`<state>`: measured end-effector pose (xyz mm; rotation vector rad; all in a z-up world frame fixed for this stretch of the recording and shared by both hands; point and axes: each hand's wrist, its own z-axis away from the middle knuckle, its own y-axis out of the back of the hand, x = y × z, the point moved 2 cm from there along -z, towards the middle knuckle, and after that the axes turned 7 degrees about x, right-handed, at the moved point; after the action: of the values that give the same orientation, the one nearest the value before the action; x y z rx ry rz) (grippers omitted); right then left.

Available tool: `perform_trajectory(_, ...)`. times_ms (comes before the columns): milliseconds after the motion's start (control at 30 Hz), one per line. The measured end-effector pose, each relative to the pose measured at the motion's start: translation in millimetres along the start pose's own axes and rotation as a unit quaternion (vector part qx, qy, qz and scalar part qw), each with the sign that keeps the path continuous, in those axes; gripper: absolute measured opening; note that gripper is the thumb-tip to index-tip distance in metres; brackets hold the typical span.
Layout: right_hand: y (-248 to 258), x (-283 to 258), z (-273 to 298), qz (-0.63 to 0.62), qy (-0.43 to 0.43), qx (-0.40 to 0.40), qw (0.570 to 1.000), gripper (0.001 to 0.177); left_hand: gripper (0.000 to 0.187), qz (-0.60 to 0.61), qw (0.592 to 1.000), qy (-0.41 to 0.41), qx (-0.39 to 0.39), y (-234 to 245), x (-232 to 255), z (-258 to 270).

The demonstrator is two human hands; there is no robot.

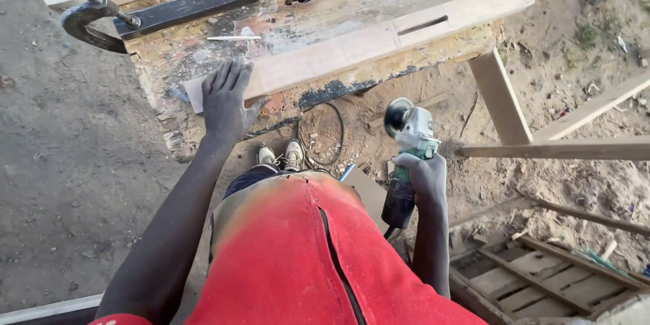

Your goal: Sanding a wooden plank using an angle grinder with a sanding disc on a workbench.

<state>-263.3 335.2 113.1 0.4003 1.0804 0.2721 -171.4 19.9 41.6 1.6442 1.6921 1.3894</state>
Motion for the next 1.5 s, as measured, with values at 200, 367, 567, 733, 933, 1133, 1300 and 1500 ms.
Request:
perform_trajectory(200,-16,-35,26,0.068,0.030,-0.009,0.997,0.025,0.071,-0.010,0.983,0.066,-0.173,0,25,-32)
perform_trajectory(367,-29,-76,14,0.112,0.098,-0.037,0.988,0.023,0.078,-0.037,0.981,-0.028,-0.187,-62,23,-41)
perform_trajectory(567,-17,-127,-35,0.134,0.150,-0.044,0.979,0.019,0.075,0.012,0.973,0.023,-0.228,-47,-11,-33)
perform_trajectory(733,3,-140,-113,0.146,0.158,-0.064,0.974,0.019,0.074,-0.072,0.953,0.137,-0.260,-2,-39,-22)
perform_trajectory(933,23,-149,-223,0.205,0.115,-0.130,0.963,0.019,0.091,0.001,0.930,0.258,-0.263,-21,46,-73)
perform_trajectory(1133,12,-165,-256,0.360,0.209,-0.189,0.889,0.036,0.088,0.031,0.971,0.153,-0.182,-105,108,-109)
perform_trajectory(1300,3,-154,-264,0.377,0.191,-0.237,0.875,0.036,0.073,-0.003,0.978,0.170,-0.122,-122,113,-115)
perform_trajectory(1500,8,-162,-293,0.343,0.166,-0.200,0.903,0.029,0.074,-0.003,0.985,0.154,-0.081,-129,106,-112)
